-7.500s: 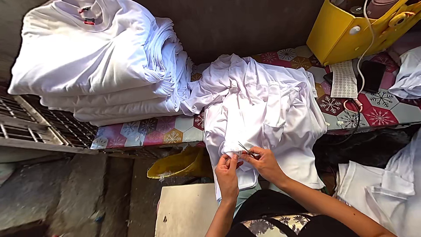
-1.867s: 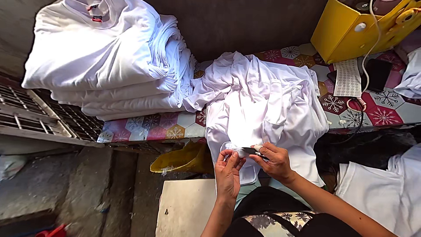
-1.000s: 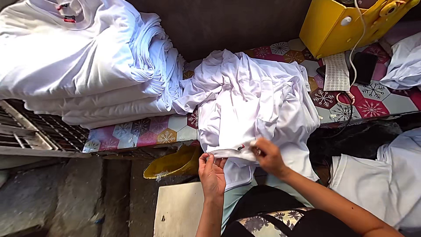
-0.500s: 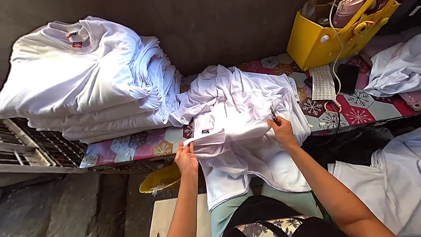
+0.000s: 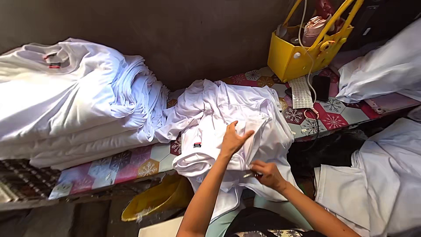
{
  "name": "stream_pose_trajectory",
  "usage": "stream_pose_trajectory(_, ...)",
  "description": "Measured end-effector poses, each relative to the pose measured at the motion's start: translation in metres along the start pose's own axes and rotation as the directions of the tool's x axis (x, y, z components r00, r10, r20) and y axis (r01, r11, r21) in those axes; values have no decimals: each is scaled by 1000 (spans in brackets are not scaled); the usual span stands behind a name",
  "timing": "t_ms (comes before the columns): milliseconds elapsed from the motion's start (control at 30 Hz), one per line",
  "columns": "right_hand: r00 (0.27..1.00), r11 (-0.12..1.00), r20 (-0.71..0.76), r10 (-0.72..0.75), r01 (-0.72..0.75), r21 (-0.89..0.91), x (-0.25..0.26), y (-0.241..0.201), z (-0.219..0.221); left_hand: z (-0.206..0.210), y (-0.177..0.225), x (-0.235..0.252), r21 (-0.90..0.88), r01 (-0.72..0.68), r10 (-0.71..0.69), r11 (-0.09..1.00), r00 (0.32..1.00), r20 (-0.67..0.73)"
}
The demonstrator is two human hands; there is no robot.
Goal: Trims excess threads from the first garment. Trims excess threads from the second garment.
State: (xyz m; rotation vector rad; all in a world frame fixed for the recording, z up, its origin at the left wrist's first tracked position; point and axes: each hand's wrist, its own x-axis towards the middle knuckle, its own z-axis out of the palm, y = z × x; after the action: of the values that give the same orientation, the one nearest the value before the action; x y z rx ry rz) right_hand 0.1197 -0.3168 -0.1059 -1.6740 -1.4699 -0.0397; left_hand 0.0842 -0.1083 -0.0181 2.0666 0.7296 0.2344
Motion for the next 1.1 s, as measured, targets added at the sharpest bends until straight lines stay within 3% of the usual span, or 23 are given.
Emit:
stream_pose_trajectory(67, 996, 996, 55, -76, 79, -45, -15, -1, 0, 28, 6, 14, 190, -61, 48, 980, 996, 71)
stream_pose_trajectory(133, 995, 998, 77, -63, 64, -9, -29, 1, -7, 45, 1, 16, 239, -80, 62, 968, 995, 82)
stream_pose_trajectory(167, 998, 999, 59, 2, -4, 39, -34, 2, -13, 50, -5, 13, 200, -99, 94, 975, 995, 33)
stream_pose_trajectory(233, 960, 940, -63, 273, -252, 231, -30, 0, -29, 55, -17, 0, 50, -203, 209, 978, 966, -152)
stream_pose_trajectory(300, 801, 813, -239, 549, -445, 375, -5, -5, -42, 59, -20, -21, -35, -370, 343, 928, 888, -307)
stream_pose_trajectory(367, 662, 707, -283, 694, -551, 444, 30, -8, -51, 60, -16, -45, -20, -496, 462, 868, 822, -332)
stream_pose_trajectory(533, 592, 536, -17, 806, -717, 446, 77, -1, -47, 68, -27, -80, 190, -733, 755, 653, 613, -232)
stream_pose_trajectory(600, 612, 530, 32, 790, -708, 466, 72, -3, -43, 65, -34, -93, 142, -717, 727, 682, 645, -235)
stream_pose_trajectory(700, 728, 604, 32, 685, -591, 534, 60, -11, -48, 50, -21, -106, -99, -516, 458, 851, 820, -343)
stream_pose_trajectory(767, 808, 672, 48, 587, -519, 528, 56, -20, -54, 43, -8, -103, -173, -429, 351, 886, 867, -354)
stream_pose_trajectory(867, 857, 783, -17, 516, -463, 416, 62, -33, -62, 45, 4, -98, -178, -466, 376, 866, 844, -382)
stream_pose_trajectory(933, 859, 871, -152, 488, -469, 148, 66, -40, -65, 46, 13, -100, -130, -501, 409, 855, 809, -423)
stream_pose_trajectory(1033, 853, 864, -282, 439, -487, -130, 68, -47, -64, 47, 25, -107, -147, -558, 437, 817, 766, -472)
stream_pose_trajectory(1100, 825, 841, -273, 495, -534, -88, 66, -46, -63, 45, 30, -111, -257, -545, 387, 798, 790, -476)
